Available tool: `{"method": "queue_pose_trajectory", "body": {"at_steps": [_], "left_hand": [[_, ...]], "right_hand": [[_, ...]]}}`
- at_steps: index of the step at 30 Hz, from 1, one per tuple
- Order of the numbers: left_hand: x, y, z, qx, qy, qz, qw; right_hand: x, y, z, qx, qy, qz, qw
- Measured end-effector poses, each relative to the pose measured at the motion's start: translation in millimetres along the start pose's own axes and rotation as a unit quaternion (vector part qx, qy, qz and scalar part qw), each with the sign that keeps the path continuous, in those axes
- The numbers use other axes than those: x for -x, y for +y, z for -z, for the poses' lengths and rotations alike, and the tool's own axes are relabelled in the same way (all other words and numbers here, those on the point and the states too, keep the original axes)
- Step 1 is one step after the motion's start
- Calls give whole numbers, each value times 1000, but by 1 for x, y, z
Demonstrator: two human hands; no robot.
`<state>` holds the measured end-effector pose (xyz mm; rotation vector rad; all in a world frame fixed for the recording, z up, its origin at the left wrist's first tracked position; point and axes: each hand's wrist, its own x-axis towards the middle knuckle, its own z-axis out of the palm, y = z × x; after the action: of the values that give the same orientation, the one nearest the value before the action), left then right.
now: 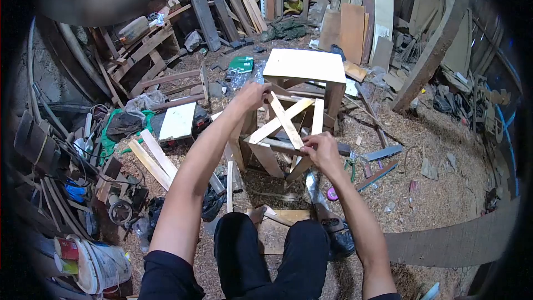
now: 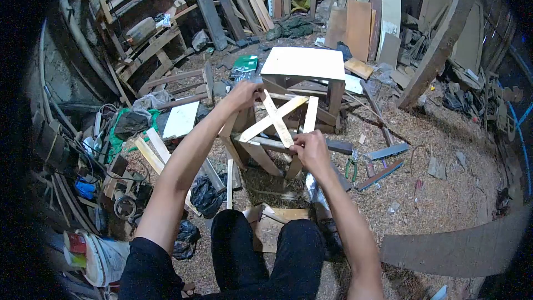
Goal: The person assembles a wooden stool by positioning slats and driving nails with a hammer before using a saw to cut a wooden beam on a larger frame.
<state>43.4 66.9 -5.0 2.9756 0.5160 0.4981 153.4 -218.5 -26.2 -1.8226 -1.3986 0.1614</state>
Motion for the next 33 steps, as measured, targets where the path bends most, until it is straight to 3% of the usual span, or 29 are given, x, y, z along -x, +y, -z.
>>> {"method": "queue_pose_trajectory", "body": {"at_steps": [2, 6, 8, 12, 14, 19, 21, 25, 32, 33], "left_hand": [[5, -7, -1, 121, 87, -31, 988], [9, -21, -6, 56, 64, -64, 994], [13, -17, -4, 92, 33, -47, 994], [7, -17, -2, -20, -26, -47, 998], [10, -19, -7, -10, 18, -97, 995], [5, -24, -17, 31, 77, -96, 992], [1, -26, -14, 18, -6, -52, 998], [2, -6, 6, -67, -75, -30, 995], [0, -6, 4, -59, -88, -19, 994], [2, -6, 2, -61, -56, -49, 995]], "right_hand": [[2, 8, -4, -10, -3, -21, 1000], [4, 4, -2, -9, 6, -2, 1000], [5, 8, -2, -35, -5, 5, 999], [2, 12, 5, -53, -23, 7, 998], [3, 8, 7, -61, -31, 8, 998], [-4, 13, 3, -40, -41, -8, 998], [-6, 9, 5, -27, -48, -25, 998], [-11, 11, 4, -9, -87, -48, 995], [-19, -15, 14, 79, -137, -88, 984], [-17, -13, 13, 87, -128, -73, 985]]}}
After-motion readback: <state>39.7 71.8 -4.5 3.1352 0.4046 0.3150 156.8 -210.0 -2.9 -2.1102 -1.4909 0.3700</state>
